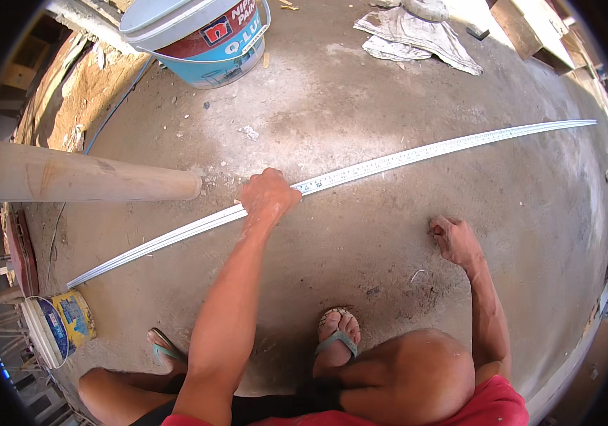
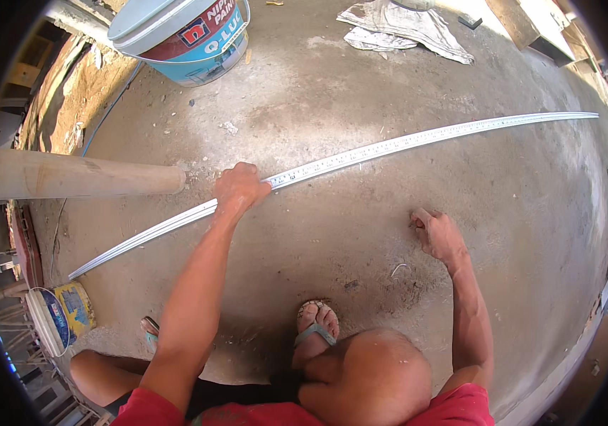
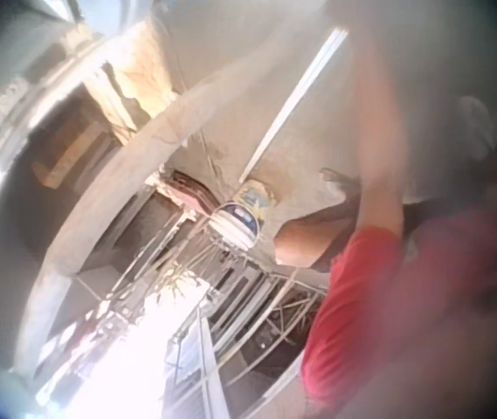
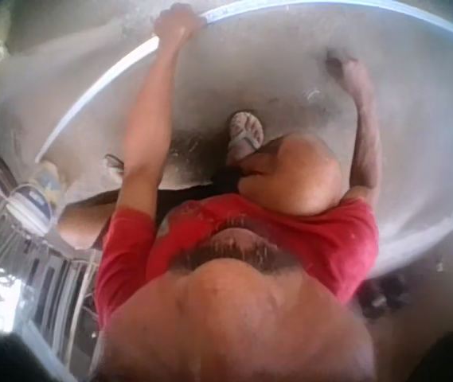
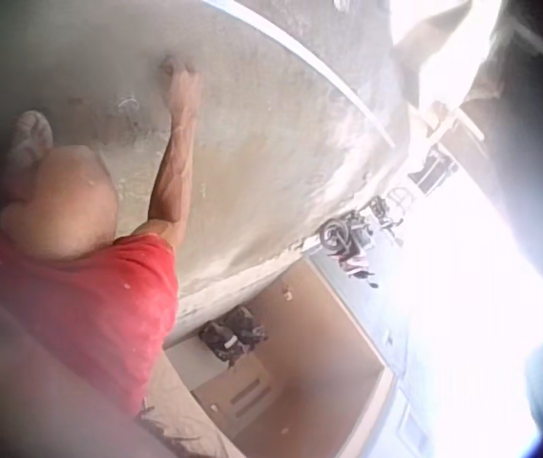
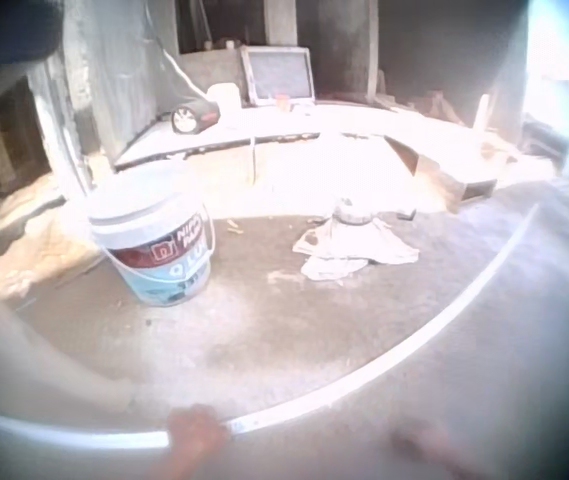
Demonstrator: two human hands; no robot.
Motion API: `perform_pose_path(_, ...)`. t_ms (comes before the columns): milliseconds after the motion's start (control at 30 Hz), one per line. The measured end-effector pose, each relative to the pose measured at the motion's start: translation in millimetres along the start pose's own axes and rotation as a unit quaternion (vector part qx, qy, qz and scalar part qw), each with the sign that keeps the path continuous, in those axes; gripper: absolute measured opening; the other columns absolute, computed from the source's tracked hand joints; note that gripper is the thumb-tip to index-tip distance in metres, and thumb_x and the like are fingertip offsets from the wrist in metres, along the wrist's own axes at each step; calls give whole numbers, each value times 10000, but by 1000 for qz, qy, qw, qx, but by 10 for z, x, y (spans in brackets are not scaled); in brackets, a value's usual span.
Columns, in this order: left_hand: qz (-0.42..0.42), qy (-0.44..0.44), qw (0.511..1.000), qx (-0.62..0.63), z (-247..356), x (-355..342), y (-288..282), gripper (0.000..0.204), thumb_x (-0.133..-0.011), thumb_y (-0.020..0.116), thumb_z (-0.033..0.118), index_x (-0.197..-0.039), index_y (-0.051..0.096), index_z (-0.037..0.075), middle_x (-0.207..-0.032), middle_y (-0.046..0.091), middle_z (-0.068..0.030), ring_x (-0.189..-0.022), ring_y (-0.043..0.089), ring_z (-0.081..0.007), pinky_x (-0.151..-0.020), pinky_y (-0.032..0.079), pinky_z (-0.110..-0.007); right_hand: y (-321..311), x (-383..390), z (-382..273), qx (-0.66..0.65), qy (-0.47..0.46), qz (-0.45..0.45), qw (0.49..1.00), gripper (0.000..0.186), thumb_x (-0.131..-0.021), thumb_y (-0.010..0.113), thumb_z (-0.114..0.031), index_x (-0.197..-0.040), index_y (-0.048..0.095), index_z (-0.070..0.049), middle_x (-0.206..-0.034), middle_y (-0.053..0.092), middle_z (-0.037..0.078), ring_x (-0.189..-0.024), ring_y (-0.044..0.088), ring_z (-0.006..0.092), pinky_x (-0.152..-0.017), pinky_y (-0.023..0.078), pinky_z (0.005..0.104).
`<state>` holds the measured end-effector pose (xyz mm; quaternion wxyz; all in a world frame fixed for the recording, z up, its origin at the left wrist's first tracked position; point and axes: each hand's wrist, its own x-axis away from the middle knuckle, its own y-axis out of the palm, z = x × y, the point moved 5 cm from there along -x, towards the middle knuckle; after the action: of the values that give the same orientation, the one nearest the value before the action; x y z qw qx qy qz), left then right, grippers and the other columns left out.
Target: The person measures a metal strip with a measuring tape and then cuts it using an angle grinder.
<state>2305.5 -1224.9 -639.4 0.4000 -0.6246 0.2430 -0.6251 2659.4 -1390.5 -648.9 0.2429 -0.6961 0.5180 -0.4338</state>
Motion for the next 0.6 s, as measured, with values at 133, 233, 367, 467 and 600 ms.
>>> perform_pose_path(133, -13, -6, 1000, 10, -15, 15, -17, 346, -744, 761, 281, -1024, 711, 84, -999, 710, -127, -987, 677, -272, -847, 541, -362, 6, -18, 36, 49, -16, 32, 998, 278, -729, 580, 59, -1000, 592, 1, -926, 681, 190, -848, 678, 336, -750, 539, 404)
perform_pose_path(233, -4, 16, 1000, -10, -3, 6, 26, 375, -764, 662, 311, -1042, 696, 62, -1040, 687, -150, -1019, 650, -338, -872, 525, -404, -159, -68, -39, -23, 40, 74, 996, 248, -774, 587, 31, -1022, 596, 15, -894, 685, 153, -818, 682, 255, -730, 535, 351)
perform_pose_path(367, -54, 12, 998, -14, -2, -38, 55, 364, -768, 661, 327, -1015, 702, 63, -1023, 694, -154, -1011, 654, -340, -867, 525, -405, -415, -607, -187, -247, 33, 165, 954, 234, -831, 641, -52, -1054, 604, 6, -856, 672, 47, -767, 619, 92, -690, 493, 241)
perform_pose_path(467, -40, 13, 999, -29, -16, 6, 31, 369, -772, 662, 356, -997, 705, 67, -1028, 696, -156, -1012, 654, -347, -867, 523, -414, -612, -1225, -489, -321, -21, 109, 941, 246, -816, 658, -46, -1050, 602, 4, -837, 666, 42, -749, 614, 92, -687, 498, 241)
perform_pose_path(600, 2, 21, 999, -33, 52, -3, 20, 357, -758, 676, 326, -997, 708, 62, -1036, 692, -178, -1014, 655, -350, -868, 527, -413, -625, -1964, -806, -316, -50, -46, 946, 274, -764, 693, -19, -1018, 591, 4, -809, 672, 57, -722, 623, 119, -662, 510, 244)
